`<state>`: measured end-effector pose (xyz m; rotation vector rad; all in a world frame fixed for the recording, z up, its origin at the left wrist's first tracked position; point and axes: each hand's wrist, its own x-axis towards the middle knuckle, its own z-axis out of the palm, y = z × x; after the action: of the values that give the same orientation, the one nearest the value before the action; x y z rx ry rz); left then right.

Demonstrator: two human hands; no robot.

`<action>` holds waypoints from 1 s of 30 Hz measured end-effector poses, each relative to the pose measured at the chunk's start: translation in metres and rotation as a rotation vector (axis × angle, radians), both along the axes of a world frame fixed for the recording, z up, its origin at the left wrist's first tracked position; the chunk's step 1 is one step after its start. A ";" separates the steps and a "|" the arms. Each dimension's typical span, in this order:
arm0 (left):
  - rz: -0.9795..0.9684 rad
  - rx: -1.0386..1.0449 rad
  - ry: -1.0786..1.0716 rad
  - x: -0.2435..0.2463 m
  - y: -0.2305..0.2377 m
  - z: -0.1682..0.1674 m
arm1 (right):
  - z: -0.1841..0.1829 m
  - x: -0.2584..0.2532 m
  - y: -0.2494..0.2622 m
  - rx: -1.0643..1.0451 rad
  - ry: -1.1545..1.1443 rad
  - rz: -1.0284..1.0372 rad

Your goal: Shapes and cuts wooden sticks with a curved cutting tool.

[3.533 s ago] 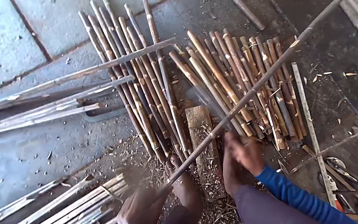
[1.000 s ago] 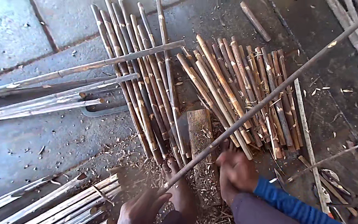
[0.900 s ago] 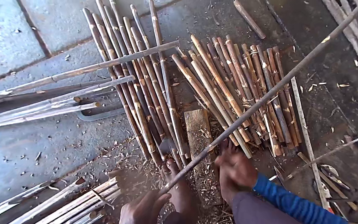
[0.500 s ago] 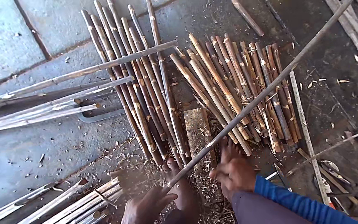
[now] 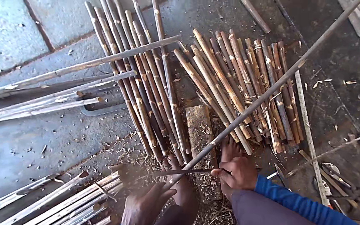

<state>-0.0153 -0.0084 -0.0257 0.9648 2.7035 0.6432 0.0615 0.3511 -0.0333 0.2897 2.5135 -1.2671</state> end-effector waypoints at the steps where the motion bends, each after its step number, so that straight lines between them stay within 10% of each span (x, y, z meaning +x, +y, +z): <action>1: -0.010 -0.011 -0.010 -0.002 0.000 0.001 | 0.001 -0.001 0.005 -0.036 0.003 -0.092; 3: 0.011 -0.013 -0.016 -0.002 0.000 0.002 | -0.002 -0.009 0.016 -0.235 0.064 -0.401; 7: 0.059 0.026 0.015 0.004 0.001 -0.008 | -0.010 0.007 0.003 -0.103 0.048 -0.122; 11: 0.138 0.014 0.104 0.008 0.005 -0.006 | -0.004 -0.005 0.015 -0.312 0.102 -0.445; 14: 0.153 0.025 0.157 0.007 0.008 -0.009 | -0.009 0.005 0.005 -0.060 0.104 -0.074; 18: 0.115 0.099 0.082 0.011 0.008 -0.010 | -0.003 -0.011 0.021 -0.323 0.100 -0.431; 21: 0.105 0.120 0.086 0.011 0.006 -0.014 | -0.010 0.005 0.007 -0.187 0.082 -0.113; 25: 0.149 0.111 0.135 0.012 0.004 -0.012 | -0.002 -0.009 0.018 -0.425 0.081 -0.462; 30: 0.136 0.105 0.167 0.009 0.007 -0.012 | -0.005 -0.003 0.010 -0.203 0.084 -0.167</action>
<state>-0.0065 -0.0013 -0.0375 0.9020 2.9283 0.7700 0.0586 0.3611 -0.0382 0.4124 2.4448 -1.6176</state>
